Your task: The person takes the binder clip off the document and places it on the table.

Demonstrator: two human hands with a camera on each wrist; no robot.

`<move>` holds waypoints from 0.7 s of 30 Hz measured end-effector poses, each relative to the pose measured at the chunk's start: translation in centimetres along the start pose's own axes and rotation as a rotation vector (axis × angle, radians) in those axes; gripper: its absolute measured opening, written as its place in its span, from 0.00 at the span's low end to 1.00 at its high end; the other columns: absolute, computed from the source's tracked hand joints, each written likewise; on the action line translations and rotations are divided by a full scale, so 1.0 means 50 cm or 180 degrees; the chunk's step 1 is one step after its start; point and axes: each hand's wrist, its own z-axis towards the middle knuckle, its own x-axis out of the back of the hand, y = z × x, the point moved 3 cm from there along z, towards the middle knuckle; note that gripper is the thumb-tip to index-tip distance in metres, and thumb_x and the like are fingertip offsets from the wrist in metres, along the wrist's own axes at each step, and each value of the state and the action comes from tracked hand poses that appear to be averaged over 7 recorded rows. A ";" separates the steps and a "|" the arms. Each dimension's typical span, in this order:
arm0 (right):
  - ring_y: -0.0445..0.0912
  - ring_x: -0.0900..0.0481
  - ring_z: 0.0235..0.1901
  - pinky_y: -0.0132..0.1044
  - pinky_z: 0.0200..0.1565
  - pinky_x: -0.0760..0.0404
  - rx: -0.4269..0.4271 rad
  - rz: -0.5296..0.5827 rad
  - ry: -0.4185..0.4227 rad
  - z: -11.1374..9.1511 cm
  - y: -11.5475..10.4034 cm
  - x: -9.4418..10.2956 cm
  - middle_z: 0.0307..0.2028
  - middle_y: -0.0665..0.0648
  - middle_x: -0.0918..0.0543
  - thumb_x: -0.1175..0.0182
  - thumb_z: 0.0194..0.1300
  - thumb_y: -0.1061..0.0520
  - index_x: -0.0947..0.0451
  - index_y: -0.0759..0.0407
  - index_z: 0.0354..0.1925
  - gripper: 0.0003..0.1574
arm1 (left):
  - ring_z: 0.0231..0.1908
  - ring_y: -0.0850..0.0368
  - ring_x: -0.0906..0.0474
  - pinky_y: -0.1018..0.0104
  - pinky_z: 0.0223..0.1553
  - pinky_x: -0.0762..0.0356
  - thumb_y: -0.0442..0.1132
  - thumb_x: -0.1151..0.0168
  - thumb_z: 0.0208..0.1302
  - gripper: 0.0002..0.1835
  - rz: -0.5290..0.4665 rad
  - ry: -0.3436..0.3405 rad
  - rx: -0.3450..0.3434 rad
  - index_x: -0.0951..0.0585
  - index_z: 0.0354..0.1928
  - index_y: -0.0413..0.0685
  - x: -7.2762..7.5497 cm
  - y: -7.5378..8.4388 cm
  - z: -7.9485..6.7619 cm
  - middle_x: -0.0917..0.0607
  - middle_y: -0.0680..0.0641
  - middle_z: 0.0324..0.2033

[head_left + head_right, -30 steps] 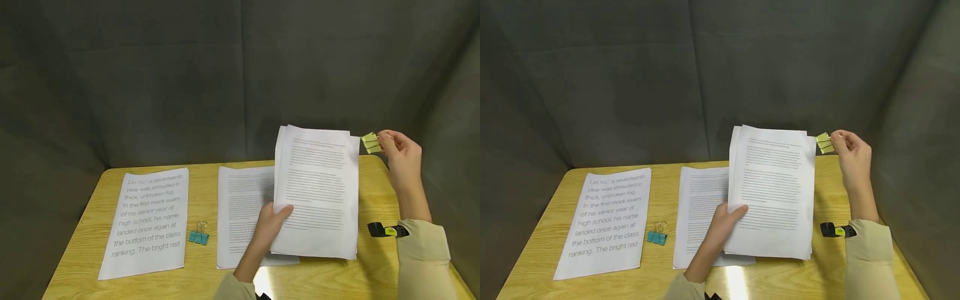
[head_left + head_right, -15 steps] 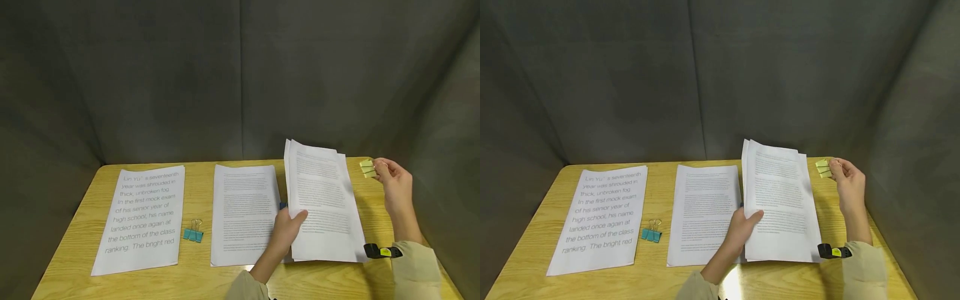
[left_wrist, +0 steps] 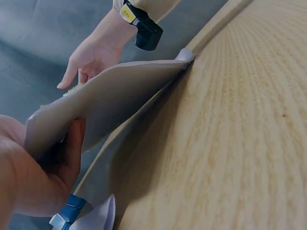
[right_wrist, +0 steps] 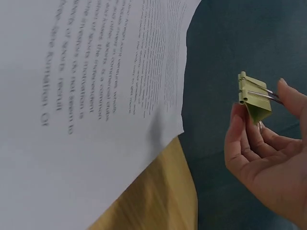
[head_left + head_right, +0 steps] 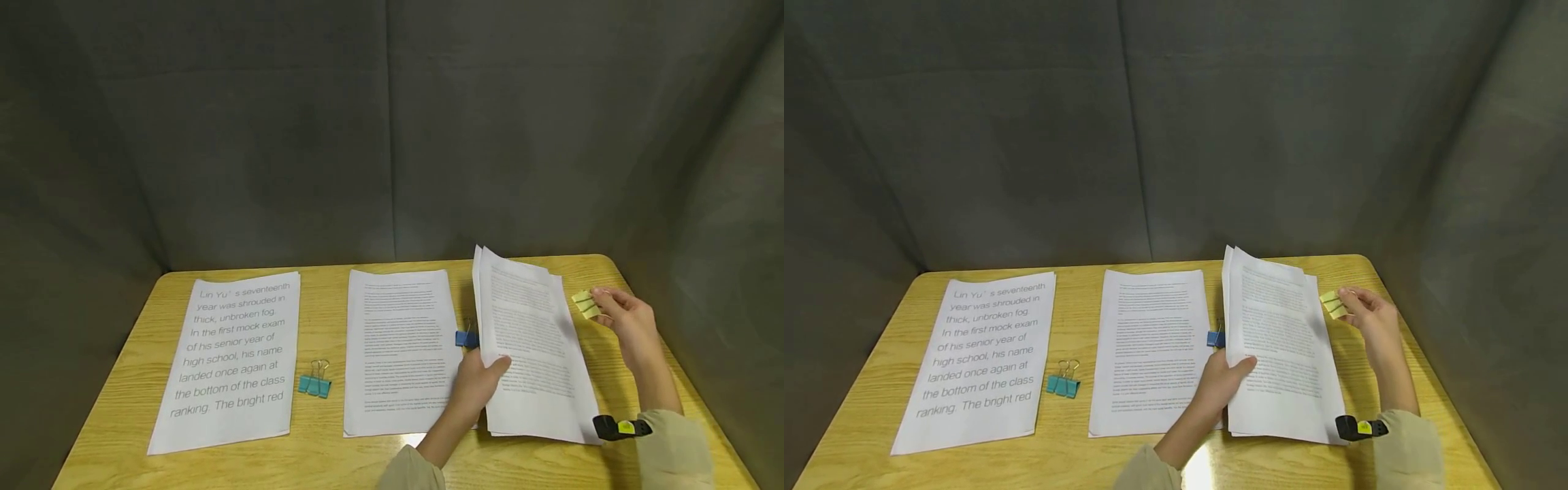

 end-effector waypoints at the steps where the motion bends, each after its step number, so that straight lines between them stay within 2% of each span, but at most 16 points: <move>1: 0.37 0.21 0.38 0.26 0.38 0.18 -0.0067 -0.0069 -0.0026 -0.002 0.005 0.003 0.41 0.46 0.19 0.36 0.75 0.52 0.15 0.45 0.41 0.03 | 0.37 0.50 0.12 0.59 0.35 0.15 0.37 0.39 0.72 0.15 0.0005 -0.0009 0.0007 0.18 0.56 0.37 -0.001 -0.002 0.001 0.11 0.45 0.38; 3: 0.36 0.21 0.38 0.26 0.38 0.18 -0.0161 -0.0235 -0.0067 -0.007 0.014 0.009 0.41 0.45 0.19 0.35 0.74 0.51 0.16 0.41 0.42 0.02 | 0.38 0.50 0.11 0.59 0.36 0.15 0.36 0.39 0.72 0.16 0.0023 -0.0029 0.0002 0.18 0.57 0.37 -0.002 -0.005 0.003 0.11 0.45 0.39; 4: 0.36 0.21 0.38 0.26 0.38 0.18 -0.0207 -0.0339 -0.0073 -0.008 0.017 0.011 0.41 0.44 0.19 0.35 0.74 0.50 0.17 0.42 0.43 0.01 | 0.38 0.50 0.12 0.60 0.36 0.15 0.36 0.39 0.72 0.16 0.0034 -0.0025 -0.0003 0.18 0.57 0.37 -0.002 -0.007 0.004 0.11 0.45 0.39; 5: 0.36 0.21 0.38 0.26 0.38 0.18 -0.0250 -0.0459 -0.0081 -0.010 0.021 0.014 0.41 0.42 0.19 0.35 0.74 0.49 0.18 0.45 0.46 0.05 | 0.38 0.50 0.12 0.60 0.37 0.15 0.35 0.39 0.71 0.16 0.0031 -0.0028 -0.0004 0.18 0.57 0.37 -0.002 -0.007 0.005 0.11 0.45 0.40; 7: 0.36 0.22 0.37 0.27 0.38 0.18 -0.0291 -0.0728 -0.0088 -0.012 0.026 0.017 0.40 0.40 0.19 0.36 0.75 0.47 0.20 0.54 0.53 0.16 | 0.39 0.50 0.12 0.61 0.38 0.15 0.35 0.39 0.71 0.16 0.0052 -0.0033 -0.0022 0.19 0.58 0.37 -0.002 -0.007 0.006 0.11 0.45 0.41; 10: 0.35 0.21 0.36 0.27 0.38 0.18 -0.0310 -0.1007 -0.0125 -0.014 0.034 0.023 0.39 0.38 0.19 0.38 0.76 0.47 0.30 0.73 0.63 0.33 | 0.41 0.51 0.13 0.62 0.41 0.16 0.33 0.39 0.70 0.17 0.0050 -0.0008 -0.0047 0.20 0.59 0.36 -0.001 -0.007 0.007 0.11 0.44 0.44; 12: 0.36 0.21 0.36 0.28 0.38 0.17 -0.0270 -0.1135 -0.0166 -0.017 0.038 0.026 0.38 0.37 0.19 0.40 0.77 0.48 0.35 0.80 0.66 0.39 | 0.44 0.50 0.14 0.60 0.43 0.17 0.32 0.40 0.71 0.20 0.0034 -0.0058 -0.0065 0.22 0.63 0.36 -0.002 -0.007 0.009 0.13 0.43 0.47; 18: 0.37 0.20 0.34 0.30 0.39 0.16 -0.0245 -0.1470 -0.0204 -0.026 0.053 0.039 0.38 0.34 0.21 0.43 0.79 0.47 0.41 0.82 0.70 0.43 | 0.49 0.50 0.16 0.58 0.47 0.18 0.30 0.44 0.71 0.25 0.0039 -0.0310 -0.0067 0.30 0.69 0.37 -0.009 -0.011 0.019 0.16 0.42 0.53; 21: 0.38 0.19 0.32 0.31 0.38 0.16 -0.0355 -0.1470 -0.0147 -0.027 0.065 0.048 0.37 0.34 0.21 0.41 0.78 0.46 0.42 0.82 0.69 0.45 | 0.52 0.49 0.18 0.57 0.52 0.20 0.30 0.43 0.69 0.25 0.0338 -0.0265 -0.0133 0.30 0.67 0.34 -0.010 -0.010 0.025 0.17 0.40 0.53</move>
